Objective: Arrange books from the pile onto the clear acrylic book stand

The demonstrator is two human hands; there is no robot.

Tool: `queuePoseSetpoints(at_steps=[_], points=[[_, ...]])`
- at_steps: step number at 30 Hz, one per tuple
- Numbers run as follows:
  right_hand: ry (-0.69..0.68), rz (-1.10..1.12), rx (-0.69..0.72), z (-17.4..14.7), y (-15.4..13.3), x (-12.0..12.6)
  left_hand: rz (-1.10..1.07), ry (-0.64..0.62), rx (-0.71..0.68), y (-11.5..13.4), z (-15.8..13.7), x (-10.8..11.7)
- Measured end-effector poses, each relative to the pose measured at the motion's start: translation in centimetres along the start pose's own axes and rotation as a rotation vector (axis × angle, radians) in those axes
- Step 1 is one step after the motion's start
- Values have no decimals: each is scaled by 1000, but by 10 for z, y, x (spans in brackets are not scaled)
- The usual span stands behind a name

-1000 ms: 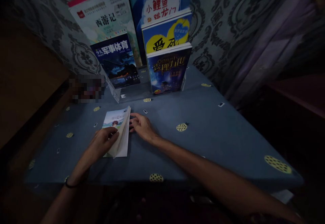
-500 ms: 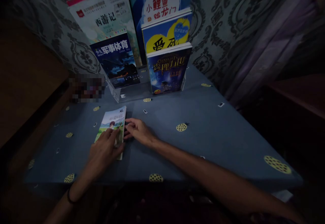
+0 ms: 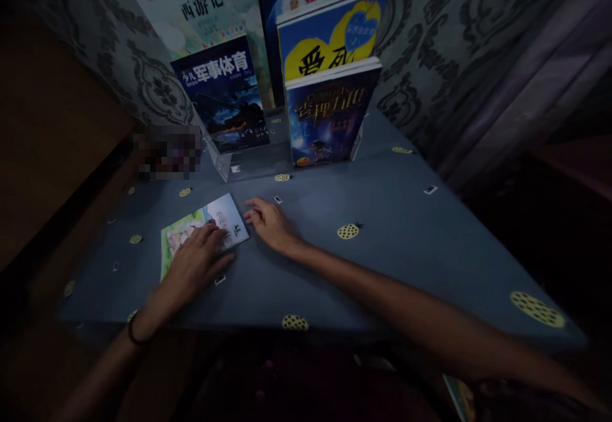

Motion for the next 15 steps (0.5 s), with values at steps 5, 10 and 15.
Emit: queuePoseSetpoints(at_steps=[5,10,15], points=[[-33,24,44,-3,2,1,49,17,-26,13,29,-7],[-54,15,64,-9,0,1,62,2,-16,11,28,-6],[-47,-37,79,-14,-4,1,42,-10,21,9,30,1]])
Point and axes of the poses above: each hand's wrist, its own z-axis towards the middle knuckle, its own x-axis out of the back of the hand, y = z × x, the point moved 7 cm from there along z, towards the middle knuckle, and after that the axes turned 14 degrees about -x, right-handed, at the moved point
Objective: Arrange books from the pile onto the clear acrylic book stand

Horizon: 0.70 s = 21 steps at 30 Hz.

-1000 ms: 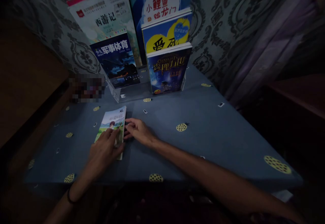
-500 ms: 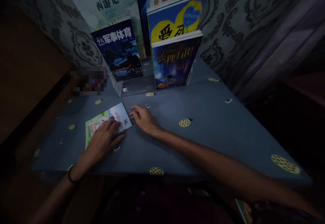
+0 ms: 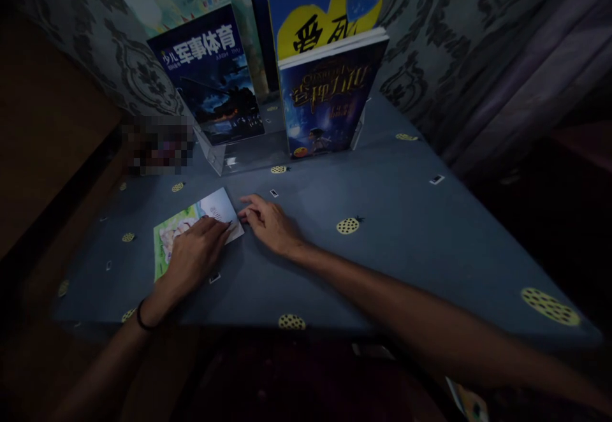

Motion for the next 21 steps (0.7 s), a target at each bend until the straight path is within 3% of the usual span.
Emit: queuePoseSetpoints(at_steps=[10,21], points=[[40,-145,54,-6,-9,2,-11,-50,-26,-1,2,6],[31,-154,146,-11,-15,0,24,-96,-47,4,1,5]])
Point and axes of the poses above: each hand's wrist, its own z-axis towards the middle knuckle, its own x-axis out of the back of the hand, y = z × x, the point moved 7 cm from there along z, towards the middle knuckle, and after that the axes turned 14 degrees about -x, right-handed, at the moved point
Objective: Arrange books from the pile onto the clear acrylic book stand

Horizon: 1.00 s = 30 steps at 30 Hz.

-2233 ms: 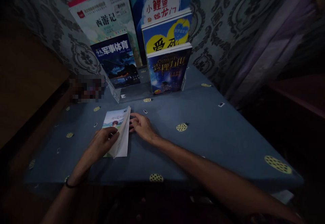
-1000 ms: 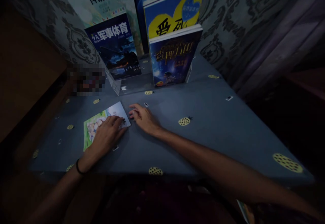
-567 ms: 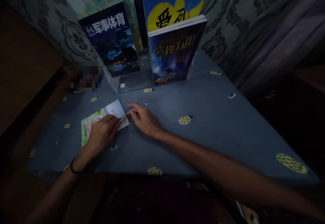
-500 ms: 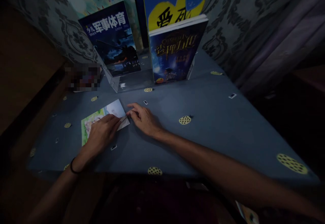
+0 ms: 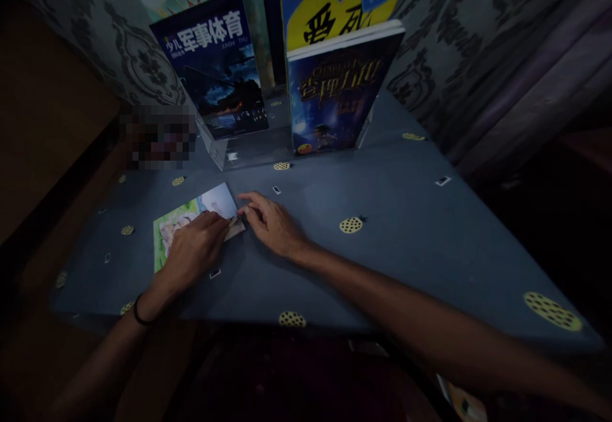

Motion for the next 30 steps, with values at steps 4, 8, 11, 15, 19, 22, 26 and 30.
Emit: queuePoseSetpoints(at_steps=[4,8,11,15,19,22,26,30], points=[[-11,-26,34,-2,-2,-2,40,-8,5,2,-2,-5],[-3,-74,67,-4,-4,-3,82,34,-17,5,-5,-8],[-9,-191,95,-6,-5,-7,85,64,-30,7,-5,-11],[-26,-581,191,-10,-8,-18,46,111,-40,6,-8,-12],[-82,-793,329,-20,-14,-28,-49,169,-112,-13,-30,-16],[-150,-852,409,-25,-15,-34,-84,119,-43,-50,-65,-28],[-184,-892,438,-12,-7,-38,-116,7,139,-89,-117,-46],[-162,-931,413,31,3,-43,-112,-12,184,-84,-137,-46]])
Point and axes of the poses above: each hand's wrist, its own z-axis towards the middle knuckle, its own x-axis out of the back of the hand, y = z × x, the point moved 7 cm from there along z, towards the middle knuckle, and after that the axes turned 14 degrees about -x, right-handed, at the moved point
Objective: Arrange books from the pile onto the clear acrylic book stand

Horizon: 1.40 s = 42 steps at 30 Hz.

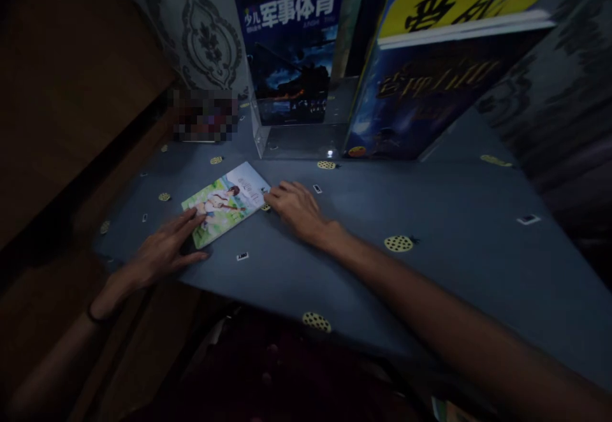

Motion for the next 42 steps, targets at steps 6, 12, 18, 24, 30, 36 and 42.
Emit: queuePoseSetpoints(at_steps=[6,12,18,24,30,36,42], points=[[48,95,-82,45,7,-9,30,55,38,27,4,12],[63,108,-85,40,6,-13,91,104,83,41,15,14],[135,156,-80,35,10,-10,-2,64,22,46,22,24],[184,323,-34,22,-10,0,-178,40,7,29,26,36],[128,531,33,7,-46,2,-219,68,17,20,26,35],[57,601,113,-6,-83,-2,-272,86,-8,29,20,35],[-80,501,253,-21,-122,-12,-450,164,-49,21,9,35]])
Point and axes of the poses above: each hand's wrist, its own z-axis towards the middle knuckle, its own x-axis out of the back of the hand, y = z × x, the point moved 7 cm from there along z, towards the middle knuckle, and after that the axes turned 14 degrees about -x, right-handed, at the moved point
